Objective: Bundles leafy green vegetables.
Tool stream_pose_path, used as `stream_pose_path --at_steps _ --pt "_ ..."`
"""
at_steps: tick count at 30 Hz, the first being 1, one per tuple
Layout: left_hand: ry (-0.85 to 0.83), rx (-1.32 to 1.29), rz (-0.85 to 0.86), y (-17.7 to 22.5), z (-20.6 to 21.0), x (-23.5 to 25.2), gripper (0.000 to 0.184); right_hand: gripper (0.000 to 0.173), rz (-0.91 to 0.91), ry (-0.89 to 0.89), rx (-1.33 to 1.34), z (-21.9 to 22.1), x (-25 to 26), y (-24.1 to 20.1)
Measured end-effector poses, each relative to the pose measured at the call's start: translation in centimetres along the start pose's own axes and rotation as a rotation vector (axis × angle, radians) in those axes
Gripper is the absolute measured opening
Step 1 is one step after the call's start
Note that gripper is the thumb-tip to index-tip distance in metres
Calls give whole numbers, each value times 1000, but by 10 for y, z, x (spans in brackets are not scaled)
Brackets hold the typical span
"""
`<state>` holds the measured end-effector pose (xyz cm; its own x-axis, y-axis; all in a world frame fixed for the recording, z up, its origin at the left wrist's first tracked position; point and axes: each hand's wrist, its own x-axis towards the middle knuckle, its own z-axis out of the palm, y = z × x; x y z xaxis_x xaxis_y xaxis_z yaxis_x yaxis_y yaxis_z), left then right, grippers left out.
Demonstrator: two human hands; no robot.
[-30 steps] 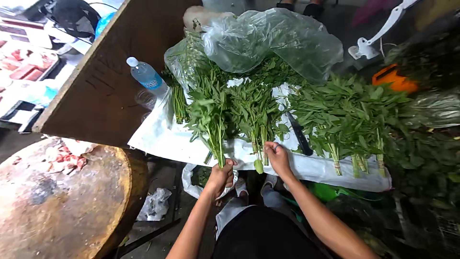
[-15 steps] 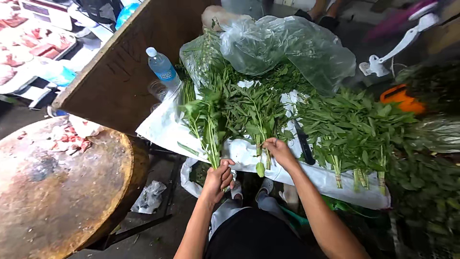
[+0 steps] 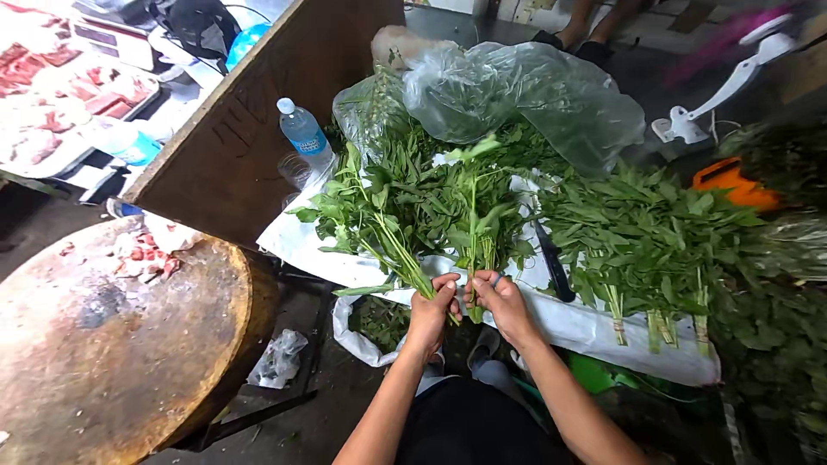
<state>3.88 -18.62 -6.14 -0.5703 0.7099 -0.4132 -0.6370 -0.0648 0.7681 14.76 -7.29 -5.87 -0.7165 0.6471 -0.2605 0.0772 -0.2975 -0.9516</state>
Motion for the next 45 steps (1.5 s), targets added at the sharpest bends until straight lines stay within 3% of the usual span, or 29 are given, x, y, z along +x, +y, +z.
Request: stream_pose_path --at_steps 6,15,21,23,26,28,32,36,39,40,43,45 --pt "-54 50 -21 7 -2 -2 21 20 -24 -83 -11 14 -12 4" --pt "-11 44 3 22 -16 -9 13 29 1 -343 -304 10 -25 16" --pt "-90 48 -22 18 -24 -13 14 33 9 -483 -177 -6 -29 21" --pt "-110 52 -22 20 -28 -13 16 31 27 -465 -148 -5 -27 20" --pt "-99 67 15 14 -29 -15 23 27 -19 -299 -157 8 -30 15" --pt "-42 93 6 8 -25 -17 24 25 -91 -247 -258 16 -27 13" --pt "132 189 -30 -1 -21 -20 20 33 -153 -478 -744 12 -11 -1" --pt "271 211 135 16 -37 -15 27 33 -100 -558 -837 16 -20 -2" --pt "237 79 202 45 -56 -13 36 43 -40 -490 -817 11 -14 12" --pt "215 47 209 52 -62 -14 40 48 -15 -395 -820 4 -4 16" --pt "102 -63 253 62 -81 -21 36 41 -19 97 -790 -37 37 33" --pt "45 -113 283 61 -89 -28 23 39 42 314 -794 -62 64 41"
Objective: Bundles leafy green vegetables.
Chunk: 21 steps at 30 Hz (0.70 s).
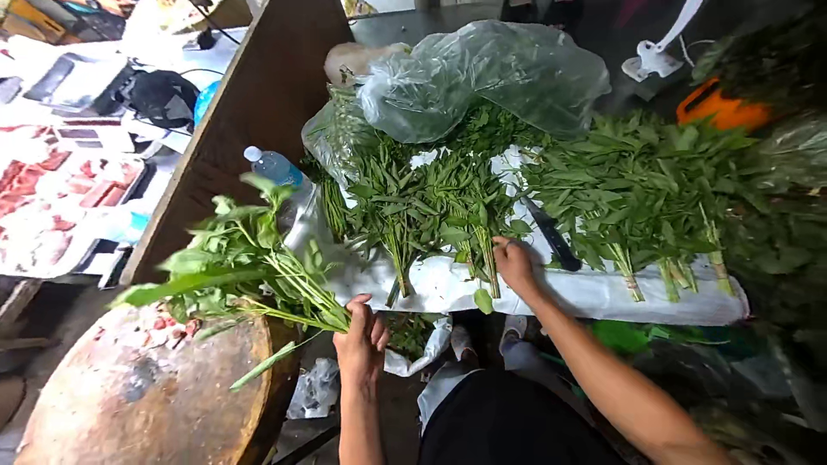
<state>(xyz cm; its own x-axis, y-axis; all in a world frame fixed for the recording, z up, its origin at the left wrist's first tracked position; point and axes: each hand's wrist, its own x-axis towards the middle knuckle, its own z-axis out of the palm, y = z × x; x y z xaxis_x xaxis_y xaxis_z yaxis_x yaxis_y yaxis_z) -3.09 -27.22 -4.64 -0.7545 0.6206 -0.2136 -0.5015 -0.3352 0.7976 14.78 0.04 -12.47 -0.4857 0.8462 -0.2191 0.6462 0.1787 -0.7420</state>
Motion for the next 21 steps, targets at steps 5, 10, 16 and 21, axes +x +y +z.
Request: stream_pose_path --at_steps 5,10,16,21 --pt "-117 -123 -77 -19 7 -9 13 31 119 -154 -198 -18 37 -10" --pt "-101 -92 -154 -31 14 -12 16 28 89 -93 381 -49 13 -13" --pt "-95 98 -234 -50 38 1 18 23 130 -205 571 -57 -8 -4" --pt "-92 159 -255 -66 74 18 20 19 14 -265 737 -57 -32 -21"
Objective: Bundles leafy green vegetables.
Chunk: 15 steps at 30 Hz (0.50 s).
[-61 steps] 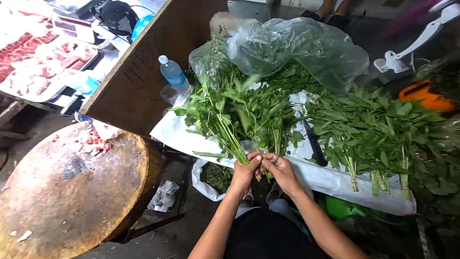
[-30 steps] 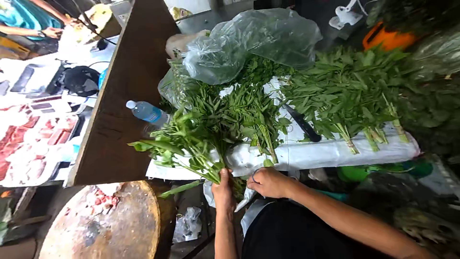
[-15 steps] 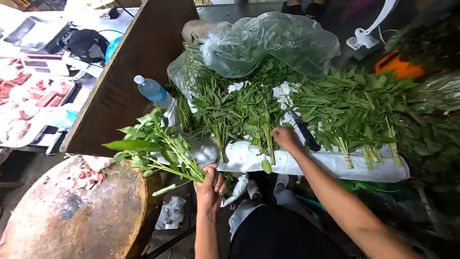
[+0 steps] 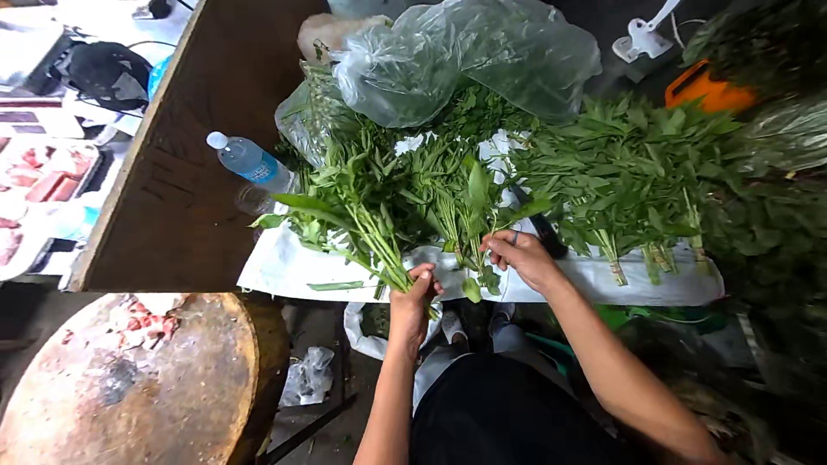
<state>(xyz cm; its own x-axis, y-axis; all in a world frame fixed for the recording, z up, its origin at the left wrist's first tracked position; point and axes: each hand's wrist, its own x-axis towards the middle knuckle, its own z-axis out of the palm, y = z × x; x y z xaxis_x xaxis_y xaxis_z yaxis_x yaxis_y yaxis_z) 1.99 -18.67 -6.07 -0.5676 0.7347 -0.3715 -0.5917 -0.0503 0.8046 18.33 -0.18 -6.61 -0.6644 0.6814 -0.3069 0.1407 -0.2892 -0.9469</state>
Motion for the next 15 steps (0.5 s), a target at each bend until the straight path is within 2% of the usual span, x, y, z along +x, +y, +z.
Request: stream_pose_path --at_steps 6,9,12,15 --pt "0 73 10 -11 28 10 24 16 -19 -9 -95 40 -8 -4" --pt "92 89 -28 -12 30 2 28 20 -11 -33 -144 73 -15 -4" --pt "231 112 -74 -18 14 -9 29 25 -47 -86 -347 97 -22 9" --pt "311 73 -99 -20 -12 -23 39 30 -113 -256 -628 119 -27 12"
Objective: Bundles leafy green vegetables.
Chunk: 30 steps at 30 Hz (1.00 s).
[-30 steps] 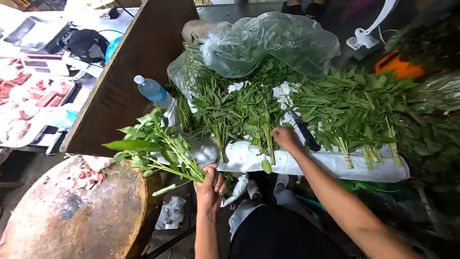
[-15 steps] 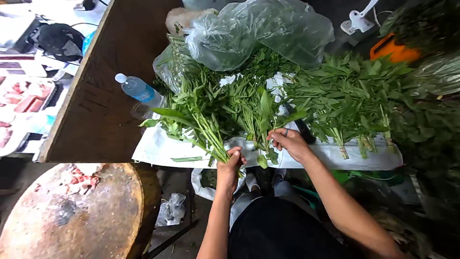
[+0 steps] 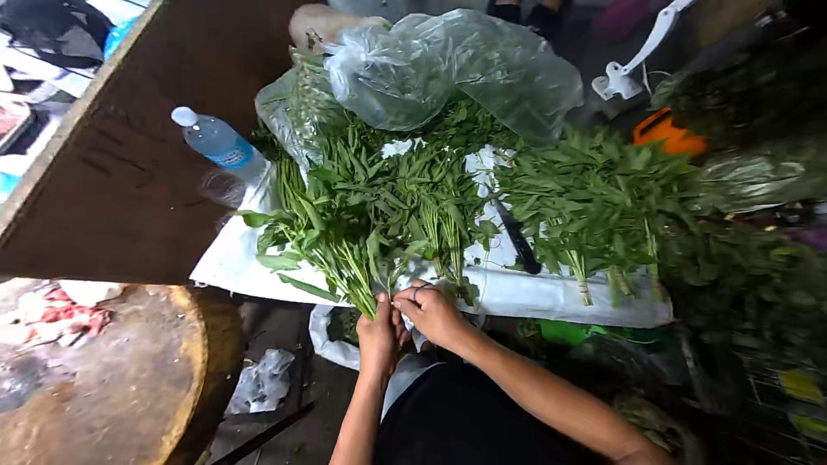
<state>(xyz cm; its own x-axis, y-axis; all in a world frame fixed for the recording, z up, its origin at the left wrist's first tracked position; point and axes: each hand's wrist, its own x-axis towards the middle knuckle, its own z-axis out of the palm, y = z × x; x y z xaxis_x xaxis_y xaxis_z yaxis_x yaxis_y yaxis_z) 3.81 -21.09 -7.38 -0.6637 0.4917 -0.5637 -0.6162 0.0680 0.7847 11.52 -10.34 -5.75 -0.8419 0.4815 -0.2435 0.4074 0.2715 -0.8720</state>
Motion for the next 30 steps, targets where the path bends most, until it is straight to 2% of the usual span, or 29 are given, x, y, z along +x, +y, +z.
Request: stream_pose_path --at_steps 3,5,7,9,11,13,15,17,19,21,23,25,27,30 --pt "-21 -45 64 -1 -21 -13 47 32 -93 -146 -79 13 1 -20" --pt "-4 -115 181 2 -30 -22 39 29 -190 -113 99 25 -3 -25" --pt "57 -215 352 11 -35 -25 23 24 -241 1 407 35 -10 -22" --pt "97 -286 506 25 -36 -26 14 23 -156 102 647 39 -14 -20" --pt "24 -414 556 38 -33 -28 14 30 13 120 828 40 -9 -21" --pt "-120 -526 478 39 -28 -27 18 40 148 68 976 44 1 -27" --pt "-216 -561 382 27 -22 -25 22 47 198 2 1016 54 5 -38" --pt "-169 -568 322 14 -20 -22 26 46 170 -36 992 66 3 -41" --pt "-15 -483 293 11 -31 -19 29 44 120 -89 857 76 2 -23" --pt "145 -384 264 12 -48 -16 26 40 162 -122 655 73 3 -5" --pt "235 -348 249 17 -62 -13 24 37 226 -98 490 62 13 7" --pt "258 -335 250 21 -72 -14 22 41 232 -30 331 55 29 20" --pt "211 -355 227 27 -79 -16 25 48 209 4 189 56 49 25" --pt "177 -394 190 34 -77 -15 26 69 274 -56 -15 64 78 17"
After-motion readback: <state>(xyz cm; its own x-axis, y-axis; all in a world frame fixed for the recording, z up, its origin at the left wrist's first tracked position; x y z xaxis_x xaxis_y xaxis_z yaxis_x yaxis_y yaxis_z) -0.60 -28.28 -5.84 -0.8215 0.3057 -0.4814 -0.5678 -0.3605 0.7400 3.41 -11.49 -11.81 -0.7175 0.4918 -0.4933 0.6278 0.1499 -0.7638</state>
